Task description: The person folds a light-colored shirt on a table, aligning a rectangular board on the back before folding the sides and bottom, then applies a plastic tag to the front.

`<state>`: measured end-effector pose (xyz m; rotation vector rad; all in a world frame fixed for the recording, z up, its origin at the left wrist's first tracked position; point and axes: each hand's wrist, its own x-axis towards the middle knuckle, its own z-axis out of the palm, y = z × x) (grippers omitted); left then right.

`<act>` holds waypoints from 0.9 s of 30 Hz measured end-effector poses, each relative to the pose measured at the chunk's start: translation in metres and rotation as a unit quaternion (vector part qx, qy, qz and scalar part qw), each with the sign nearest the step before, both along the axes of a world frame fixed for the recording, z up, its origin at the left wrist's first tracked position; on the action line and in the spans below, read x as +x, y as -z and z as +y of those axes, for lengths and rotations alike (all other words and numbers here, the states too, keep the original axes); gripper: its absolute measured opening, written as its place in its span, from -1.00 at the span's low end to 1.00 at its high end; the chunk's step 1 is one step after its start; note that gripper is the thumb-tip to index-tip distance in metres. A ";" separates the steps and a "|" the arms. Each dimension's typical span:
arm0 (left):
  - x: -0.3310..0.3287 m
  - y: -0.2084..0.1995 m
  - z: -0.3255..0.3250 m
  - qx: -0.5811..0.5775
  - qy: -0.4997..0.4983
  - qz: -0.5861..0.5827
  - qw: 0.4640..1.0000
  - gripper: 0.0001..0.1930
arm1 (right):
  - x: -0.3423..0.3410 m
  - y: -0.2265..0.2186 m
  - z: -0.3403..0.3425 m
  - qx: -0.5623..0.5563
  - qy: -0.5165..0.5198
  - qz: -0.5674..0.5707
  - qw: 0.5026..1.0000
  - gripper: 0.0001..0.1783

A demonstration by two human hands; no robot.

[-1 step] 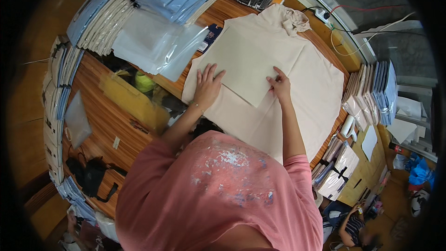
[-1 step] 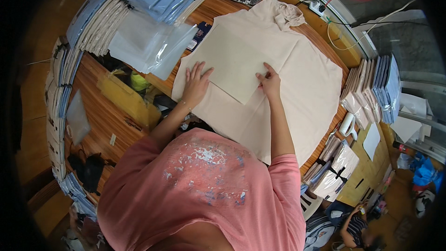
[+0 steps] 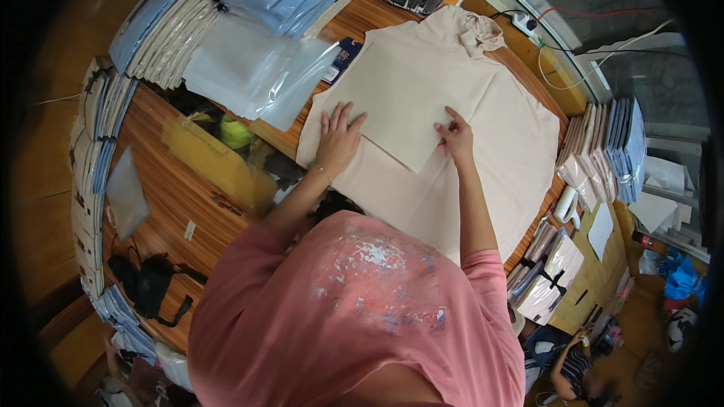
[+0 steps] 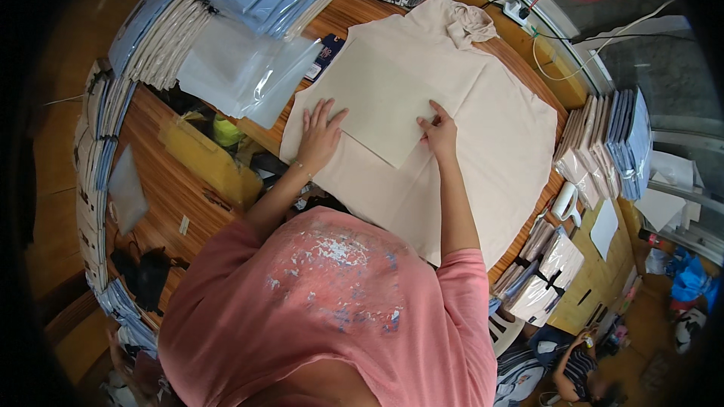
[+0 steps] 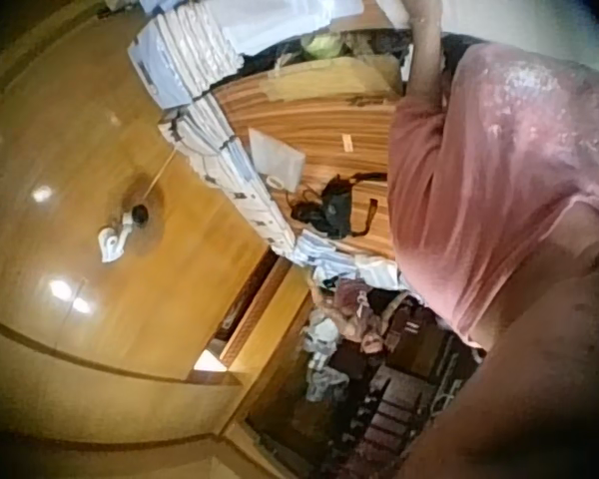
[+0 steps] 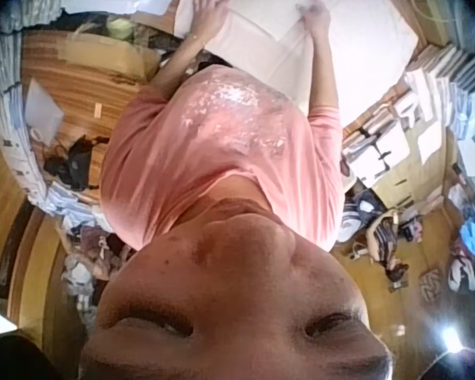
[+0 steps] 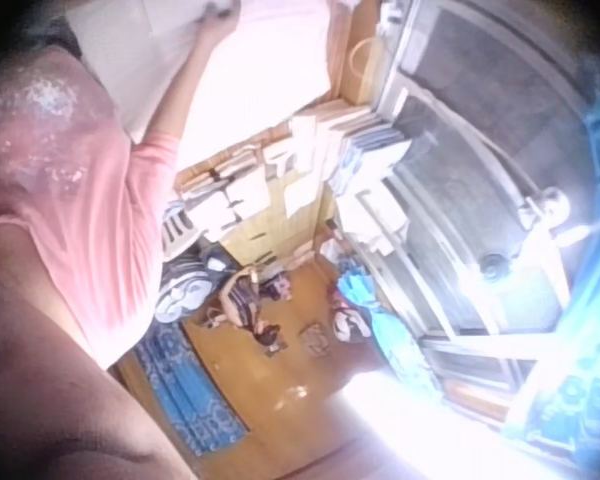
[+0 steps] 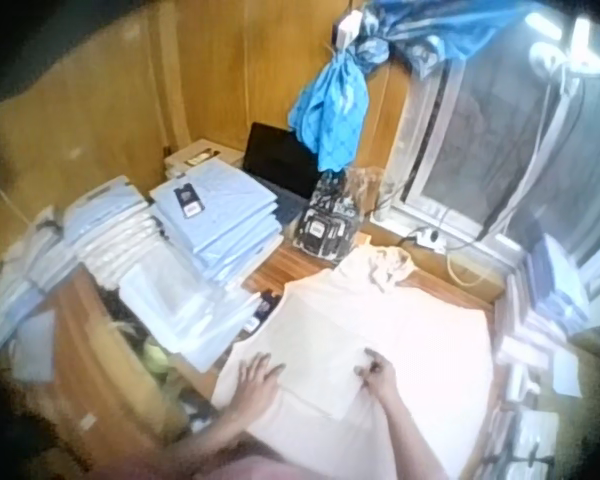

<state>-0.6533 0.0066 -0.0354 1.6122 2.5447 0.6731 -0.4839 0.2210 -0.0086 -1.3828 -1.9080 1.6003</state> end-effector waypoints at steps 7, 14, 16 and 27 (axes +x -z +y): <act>-0.001 0.004 -0.002 0.020 0.006 0.014 1.000 -0.54 | 0.000 -0.004 -0.005 0.032 0.000 -0.025 0.999 -0.42; -0.001 0.004 -0.002 0.017 0.007 0.007 1.000 -0.51 | -0.004 -0.008 -0.005 0.057 -0.002 -0.075 0.996 -0.43; 0.000 0.002 0.000 0.021 0.009 0.012 1.000 -0.51 | -0.001 -0.007 -0.004 0.093 -0.014 -0.104 0.990 -0.44; 0.014 -0.003 -0.098 -0.386 0.151 -0.590 0.692 -0.75 | 0.228 -0.050 -0.141 -0.136 -0.187 -0.297 0.926 -0.65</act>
